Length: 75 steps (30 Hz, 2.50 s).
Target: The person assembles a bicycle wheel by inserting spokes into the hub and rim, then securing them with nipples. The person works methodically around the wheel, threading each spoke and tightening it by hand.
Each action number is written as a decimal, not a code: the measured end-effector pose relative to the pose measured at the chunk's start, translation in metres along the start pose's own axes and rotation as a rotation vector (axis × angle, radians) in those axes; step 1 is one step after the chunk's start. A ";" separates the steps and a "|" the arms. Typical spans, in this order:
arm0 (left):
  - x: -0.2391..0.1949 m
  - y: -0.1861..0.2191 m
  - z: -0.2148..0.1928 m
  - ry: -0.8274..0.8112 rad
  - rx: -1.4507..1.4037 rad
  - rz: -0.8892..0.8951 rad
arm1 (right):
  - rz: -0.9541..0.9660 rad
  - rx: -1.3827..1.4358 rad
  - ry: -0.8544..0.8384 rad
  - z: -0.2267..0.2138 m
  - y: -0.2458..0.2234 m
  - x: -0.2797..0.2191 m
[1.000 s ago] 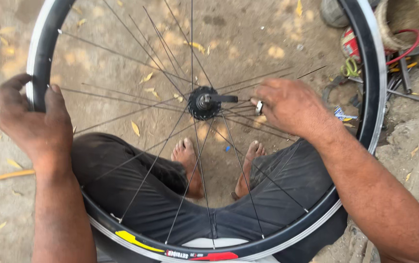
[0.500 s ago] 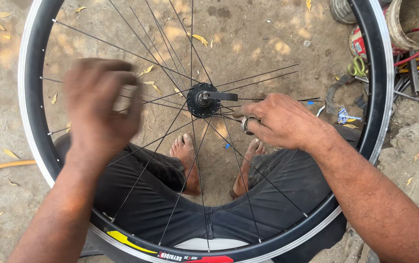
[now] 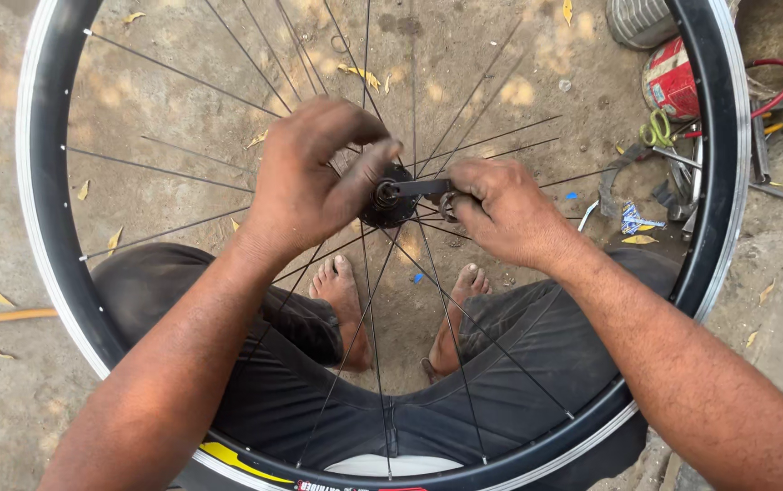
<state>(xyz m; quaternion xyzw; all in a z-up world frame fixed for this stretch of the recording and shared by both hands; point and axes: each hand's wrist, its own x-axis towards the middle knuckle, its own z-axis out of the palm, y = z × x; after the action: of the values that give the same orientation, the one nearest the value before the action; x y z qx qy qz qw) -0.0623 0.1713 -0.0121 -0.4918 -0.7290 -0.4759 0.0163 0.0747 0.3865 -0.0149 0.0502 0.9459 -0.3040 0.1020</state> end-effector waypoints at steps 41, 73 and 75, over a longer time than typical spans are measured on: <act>-0.004 -0.008 -0.008 0.142 0.128 0.014 | 0.029 -0.544 0.298 -0.009 0.033 0.029; 0.008 0.043 0.149 -0.447 0.394 0.109 | 0.043 -0.020 0.439 -0.096 0.042 -0.029; 0.005 0.047 0.147 -0.435 0.382 0.125 | -0.073 -0.016 0.527 -0.099 0.046 -0.034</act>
<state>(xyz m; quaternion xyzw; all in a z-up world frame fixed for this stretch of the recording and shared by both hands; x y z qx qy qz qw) 0.0343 0.2820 -0.0578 -0.6142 -0.7601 -0.2114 -0.0189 0.0992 0.4808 0.0457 0.0926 0.9433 -0.2763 -0.1587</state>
